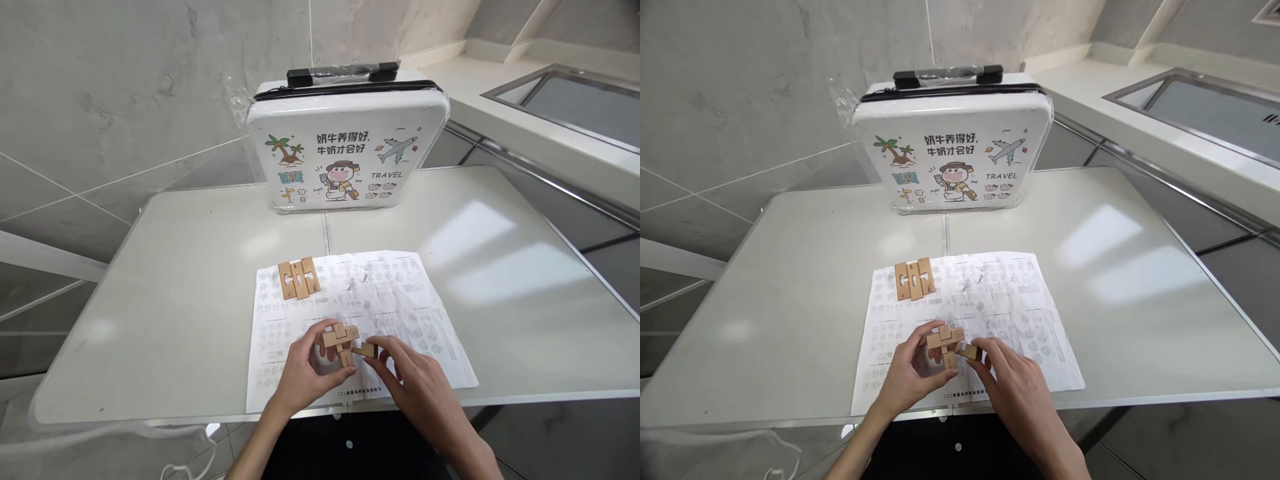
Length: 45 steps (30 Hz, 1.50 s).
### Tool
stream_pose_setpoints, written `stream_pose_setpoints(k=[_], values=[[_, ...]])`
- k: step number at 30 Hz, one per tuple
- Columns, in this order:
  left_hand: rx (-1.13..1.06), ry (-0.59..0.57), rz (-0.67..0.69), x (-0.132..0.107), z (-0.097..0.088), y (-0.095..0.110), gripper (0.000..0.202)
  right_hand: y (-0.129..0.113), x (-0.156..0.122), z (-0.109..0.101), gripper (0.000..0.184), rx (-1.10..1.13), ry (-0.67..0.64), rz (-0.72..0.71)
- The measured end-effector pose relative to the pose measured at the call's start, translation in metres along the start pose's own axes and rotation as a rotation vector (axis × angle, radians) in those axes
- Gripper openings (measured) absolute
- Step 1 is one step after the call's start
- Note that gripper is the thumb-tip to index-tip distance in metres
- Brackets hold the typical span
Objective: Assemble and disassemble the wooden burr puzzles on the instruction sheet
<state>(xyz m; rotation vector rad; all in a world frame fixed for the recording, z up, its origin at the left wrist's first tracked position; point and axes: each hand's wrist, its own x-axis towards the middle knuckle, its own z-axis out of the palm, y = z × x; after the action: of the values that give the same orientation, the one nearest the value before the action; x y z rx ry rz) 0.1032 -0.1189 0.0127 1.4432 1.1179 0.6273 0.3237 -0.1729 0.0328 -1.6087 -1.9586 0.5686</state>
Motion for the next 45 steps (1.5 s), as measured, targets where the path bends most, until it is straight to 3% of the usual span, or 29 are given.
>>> stream_pose_setpoints(k=[16, 22, 37, 45], values=[[0.099, -0.055, 0.127, -0.0005, -0.0003, -0.0028, 0.066, -0.0039, -0.0058, 0.0031, 0.026, 0.05, -0.031, -0.003], [0.09, -0.029, 0.214, 0.0024, -0.0005, -0.0047, 0.069, -0.0046, -0.0061, 0.0029, 0.026, 0.069, -0.027, -0.001], [0.067, -0.023, 0.287, 0.0048, -0.0015, -0.0043, 0.069, -0.0058, -0.0073, 0.0022, 0.023, 0.177, -0.008, 0.014], [0.078, -0.069, 0.138, 0.0019, -0.0033, -0.0054, 0.074, -0.0023, -0.0072, 0.0032, 0.027, 0.202, -0.016, -0.033]])
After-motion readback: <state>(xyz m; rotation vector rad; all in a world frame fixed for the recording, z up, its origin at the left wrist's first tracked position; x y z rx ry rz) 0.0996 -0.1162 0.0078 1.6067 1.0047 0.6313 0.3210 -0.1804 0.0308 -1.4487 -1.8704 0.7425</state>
